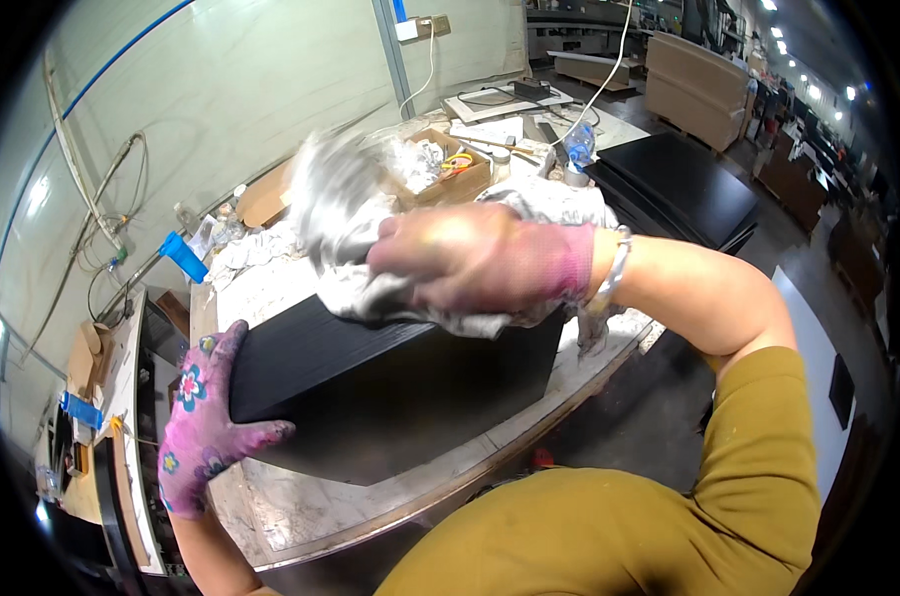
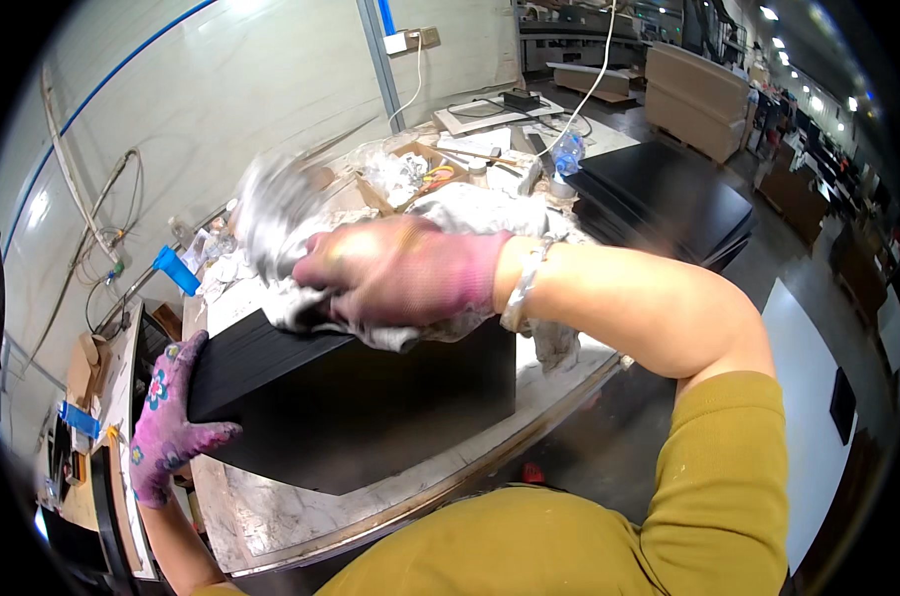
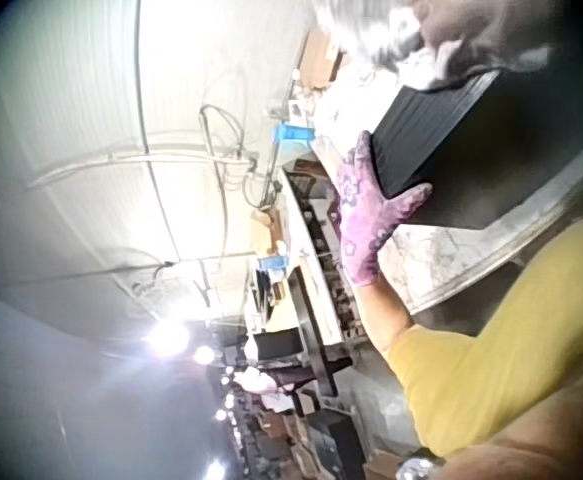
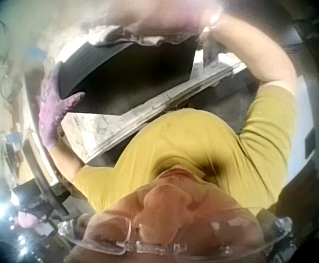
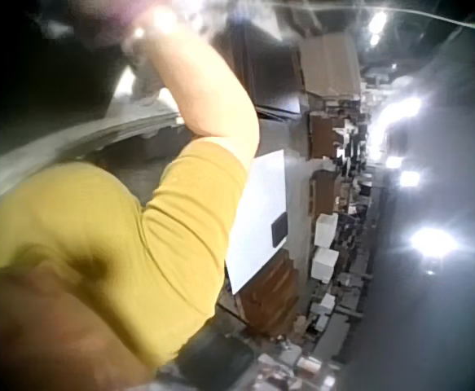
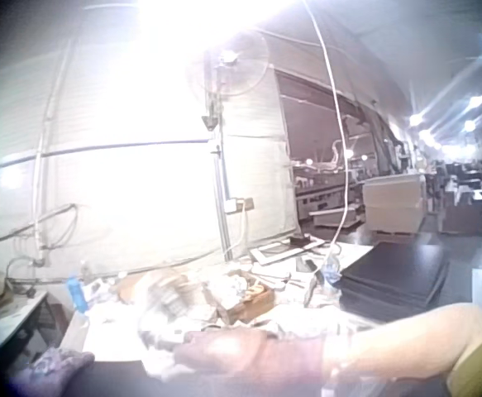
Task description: The person wipes a black ribbed plastic panel with a cloth, repeatedly turning it over to clean different sides and edges. The panel is handled one at a time on a workbench, and the cloth is used to wipe the surfaces thoroughly.
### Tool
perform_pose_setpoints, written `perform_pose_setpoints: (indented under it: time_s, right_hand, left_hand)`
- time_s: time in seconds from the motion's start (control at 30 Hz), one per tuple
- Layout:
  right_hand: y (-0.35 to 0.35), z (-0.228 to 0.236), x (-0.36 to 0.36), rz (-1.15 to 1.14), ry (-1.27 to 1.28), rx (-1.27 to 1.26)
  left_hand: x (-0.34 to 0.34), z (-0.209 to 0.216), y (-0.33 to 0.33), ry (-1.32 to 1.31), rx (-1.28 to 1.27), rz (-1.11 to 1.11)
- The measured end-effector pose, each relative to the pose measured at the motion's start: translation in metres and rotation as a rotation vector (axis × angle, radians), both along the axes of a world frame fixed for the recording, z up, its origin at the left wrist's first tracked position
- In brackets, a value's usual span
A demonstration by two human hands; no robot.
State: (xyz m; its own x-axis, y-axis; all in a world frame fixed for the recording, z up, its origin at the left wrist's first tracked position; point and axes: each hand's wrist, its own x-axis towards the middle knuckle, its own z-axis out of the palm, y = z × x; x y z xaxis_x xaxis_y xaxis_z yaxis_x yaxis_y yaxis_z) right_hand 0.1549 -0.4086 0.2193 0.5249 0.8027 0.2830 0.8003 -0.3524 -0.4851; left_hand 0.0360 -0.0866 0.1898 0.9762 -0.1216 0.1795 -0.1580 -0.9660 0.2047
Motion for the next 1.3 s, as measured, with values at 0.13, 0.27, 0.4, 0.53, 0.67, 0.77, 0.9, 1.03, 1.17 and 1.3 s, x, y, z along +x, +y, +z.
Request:
perform_pose_setpoints:
  time_s: [0.13, 0.27, 0.4, 0.53, 0.67, 0.77, 0.9, 1.03, 1.17, 1.3]
  right_hand:
    - [-0.041, 0.001, 0.006, -0.274, -0.034, -0.233]
    - [-0.036, -0.006, 0.01, -0.349, -0.111, -0.277]
    - [0.004, -0.008, -0.001, -0.08, -0.19, -0.187]
    - [-0.039, -0.02, 0.018, -0.256, 0.178, -0.05]
    - [-0.151, -0.031, 0.014, -0.557, -0.095, 0.216]
    - [-0.143, 0.01, -0.014, -0.252, 0.352, 0.844]
    - [-0.092, -0.025, -0.034, -0.176, -0.258, 0.221]
    - [-0.024, -0.032, -0.037, -0.059, -0.785, -0.163]
    - [0.088, -0.031, -0.056, 0.265, -0.738, -0.028]
    - [0.18, -0.037, -0.063, 0.457, -0.719, 0.169]
  left_hand:
    - [-0.004, 0.0, -0.004, -0.004, -0.019, -0.007]
    - [0.0, -0.003, -0.003, -0.037, -0.007, -0.052]
    - [-0.003, -0.002, 0.001, -0.001, 0.0, -0.037]
    - [-0.002, 0.003, 0.01, 0.006, 0.017, -0.109]
    - [-0.003, 0.005, 0.021, 0.014, -0.01, -0.178]
    - [-0.01, 0.012, 0.015, 0.076, -0.015, -0.138]
    - [-0.012, 0.008, 0.022, 0.091, -0.072, -0.157]
    - [-0.017, 0.005, 0.024, 0.062, -0.019, -0.14]
    - [-0.006, -0.013, 0.045, -0.029, 0.043, -0.333]
    - [0.001, -0.029, 0.079, -0.08, 0.341, -0.455]
